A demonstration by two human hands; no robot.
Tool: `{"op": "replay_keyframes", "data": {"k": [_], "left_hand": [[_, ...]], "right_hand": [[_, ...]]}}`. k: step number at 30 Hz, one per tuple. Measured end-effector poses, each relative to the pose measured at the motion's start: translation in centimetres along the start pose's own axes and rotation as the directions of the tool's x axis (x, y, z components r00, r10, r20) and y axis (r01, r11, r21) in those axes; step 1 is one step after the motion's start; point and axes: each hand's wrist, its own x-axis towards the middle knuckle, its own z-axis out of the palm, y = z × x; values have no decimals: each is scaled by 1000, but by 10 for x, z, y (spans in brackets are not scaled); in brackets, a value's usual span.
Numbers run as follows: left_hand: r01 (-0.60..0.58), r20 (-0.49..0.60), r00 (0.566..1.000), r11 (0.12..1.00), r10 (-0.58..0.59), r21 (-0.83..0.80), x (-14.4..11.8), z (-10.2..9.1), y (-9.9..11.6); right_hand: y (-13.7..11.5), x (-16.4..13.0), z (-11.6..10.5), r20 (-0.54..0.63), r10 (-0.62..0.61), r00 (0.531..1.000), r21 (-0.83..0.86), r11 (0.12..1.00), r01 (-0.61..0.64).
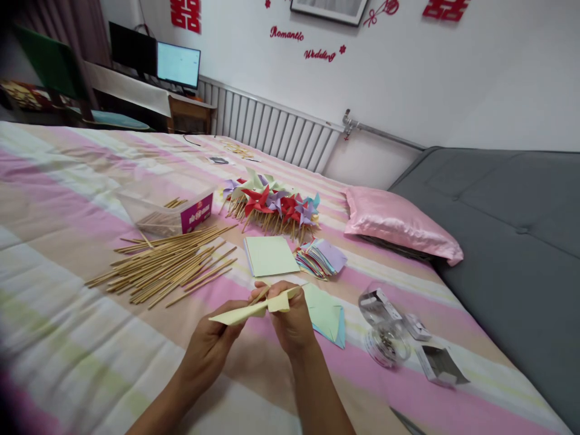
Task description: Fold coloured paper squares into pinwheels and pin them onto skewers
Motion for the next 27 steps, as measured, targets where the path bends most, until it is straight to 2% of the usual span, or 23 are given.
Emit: {"op": "replay_keyframes", "data": {"k": [7,19,27], "left_hand": [[-2,-1,1000,1000,2,-15,1,-1,0],[-60,3,998,997,60,55,1,0,2],[-216,-36,974,967,222,133,-1,0,-6]], "right_hand": [[2,1,-1,38,3,999,24,1000,-4],[5,1,-2,44,-12,999,77,997,8],[6,1,-1,36,-12,999,100,995,8]]}}
